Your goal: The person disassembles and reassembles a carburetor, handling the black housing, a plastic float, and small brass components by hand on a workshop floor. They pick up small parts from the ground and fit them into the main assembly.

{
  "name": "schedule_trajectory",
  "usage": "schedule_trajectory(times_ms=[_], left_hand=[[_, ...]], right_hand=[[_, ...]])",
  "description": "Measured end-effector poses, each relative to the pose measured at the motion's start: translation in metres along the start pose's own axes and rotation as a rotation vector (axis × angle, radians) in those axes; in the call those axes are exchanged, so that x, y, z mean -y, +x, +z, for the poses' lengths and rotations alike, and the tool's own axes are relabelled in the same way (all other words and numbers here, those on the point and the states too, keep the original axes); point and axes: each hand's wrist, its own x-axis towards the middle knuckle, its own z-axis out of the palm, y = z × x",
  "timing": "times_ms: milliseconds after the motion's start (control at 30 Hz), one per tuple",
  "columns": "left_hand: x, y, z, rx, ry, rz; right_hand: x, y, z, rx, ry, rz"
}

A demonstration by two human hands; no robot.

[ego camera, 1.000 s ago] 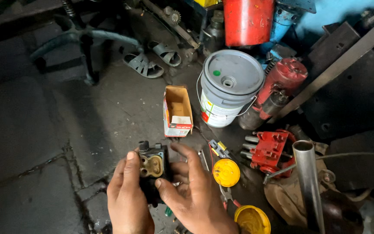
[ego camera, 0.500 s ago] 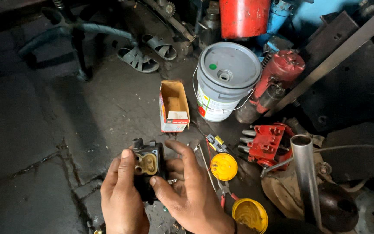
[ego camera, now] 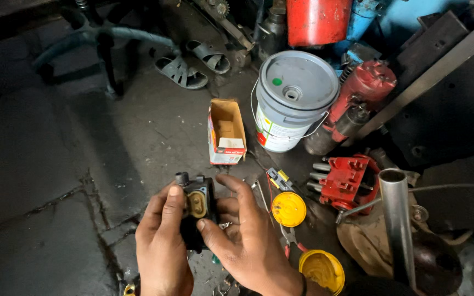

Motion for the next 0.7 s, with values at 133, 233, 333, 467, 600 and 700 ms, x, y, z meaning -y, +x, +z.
schedule_trajectory(times_ms=[133, 233, 333, 467, 600, 700], left_hand=[[0.004, -0.001, 0.000, 0.003, 0.002, 0.015], [0.002, 0.000, 0.000, 0.000, 0.001, 0.026], [-0.001, 0.000, 0.002, -0.010, 0.003, -0.020], [-0.006, -0.003, 0.002, -0.004, 0.008, -0.023], [-0.008, -0.005, 0.002, -0.010, 0.006, -0.032], [-0.008, -0.006, 0.003, -0.013, 0.005, -0.032]], right_hand=[[-0.008, -0.001, 0.000, -0.012, 0.001, -0.006], [-0.012, -0.001, 0.003, -0.007, 0.062, -0.007], [-0.014, 0.002, 0.005, 0.012, 0.104, 0.003], [-0.011, 0.000, 0.003, 0.028, 0.092, 0.034], [-0.010, -0.002, 0.003, 0.063, 0.137, -0.021], [-0.007, -0.002, 0.003, 0.048, 0.065, 0.043]])
